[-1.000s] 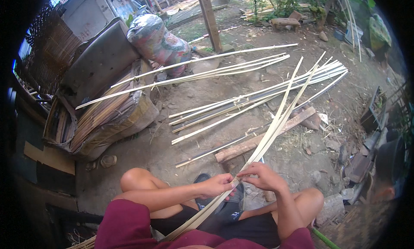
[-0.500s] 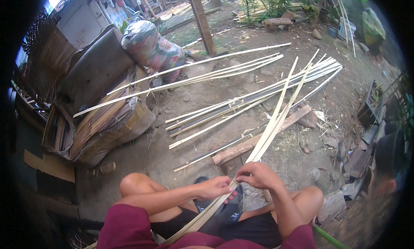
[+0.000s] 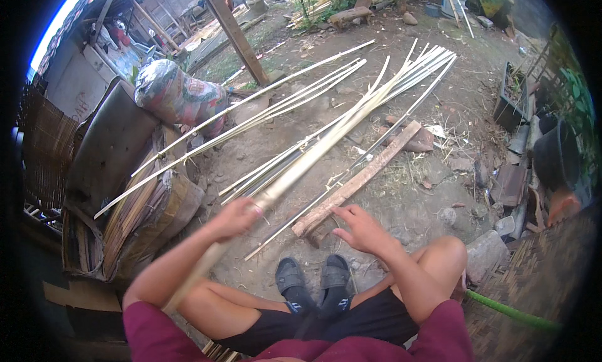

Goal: The person sits on the ground and uses a knife to split long bamboo strips into thinner pieces. They repeatedly position the strips, split them with the knife, and place the finished pieces aside.

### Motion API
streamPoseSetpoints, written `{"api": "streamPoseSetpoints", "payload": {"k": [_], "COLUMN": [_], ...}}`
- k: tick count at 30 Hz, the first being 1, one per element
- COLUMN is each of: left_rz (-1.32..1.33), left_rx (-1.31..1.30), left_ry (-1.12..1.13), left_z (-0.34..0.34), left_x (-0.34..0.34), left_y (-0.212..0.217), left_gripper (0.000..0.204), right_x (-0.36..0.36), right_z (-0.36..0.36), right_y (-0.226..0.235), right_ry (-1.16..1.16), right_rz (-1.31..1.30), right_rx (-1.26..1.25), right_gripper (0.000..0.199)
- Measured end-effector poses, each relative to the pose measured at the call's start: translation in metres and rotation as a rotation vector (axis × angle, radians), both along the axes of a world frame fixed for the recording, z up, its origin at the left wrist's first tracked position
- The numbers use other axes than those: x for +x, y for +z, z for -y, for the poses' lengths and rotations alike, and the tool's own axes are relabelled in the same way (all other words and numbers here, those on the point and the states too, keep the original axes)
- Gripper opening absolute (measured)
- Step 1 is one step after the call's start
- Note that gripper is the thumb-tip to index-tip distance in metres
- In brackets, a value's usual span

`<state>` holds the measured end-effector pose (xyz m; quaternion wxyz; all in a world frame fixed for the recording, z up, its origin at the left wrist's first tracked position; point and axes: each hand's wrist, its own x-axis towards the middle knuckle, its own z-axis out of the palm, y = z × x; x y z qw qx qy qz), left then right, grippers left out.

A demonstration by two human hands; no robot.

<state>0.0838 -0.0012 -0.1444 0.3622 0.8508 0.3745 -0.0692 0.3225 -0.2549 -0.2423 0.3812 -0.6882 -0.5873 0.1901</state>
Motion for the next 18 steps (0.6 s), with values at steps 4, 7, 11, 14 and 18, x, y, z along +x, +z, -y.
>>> {"api": "streamPoseSetpoints", "payload": {"k": [4, 7, 11, 14, 18], "left_rz": [0.034, 0.043, -0.050, -0.017, -0.072], "left_rx": [0.523, 0.640, 0.724, 0.768, 0.873], "left_ry": [-0.020, -0.013, -0.015, 0.022, -0.028], "left_z": [-0.077, -0.121, -0.150, -0.159, -0.175], "left_x": [-0.018, -0.050, -0.071, -0.079, -0.110], "left_y": [0.068, 0.083, 0.076, 0.068, 0.065], "left_gripper": [0.051, 0.050, 0.049, 0.048, 0.050], "right_x": [0.002, -0.005, -0.003, 0.001, 0.001], "right_z": [0.002, 0.000, 0.000, 0.000, -0.005], "right_y": [0.006, 0.003, -0.005, -0.004, 0.000], "right_ry": [0.005, 0.044, 0.074, 0.064, 0.079], "right_rz": [0.088, 0.087, 0.109, 0.118, 0.111], "right_rx": [-0.050, -0.105, -0.147, -0.145, -0.148], "right_gripper": [0.046, 0.044, 0.043, 0.041, 0.041]}}
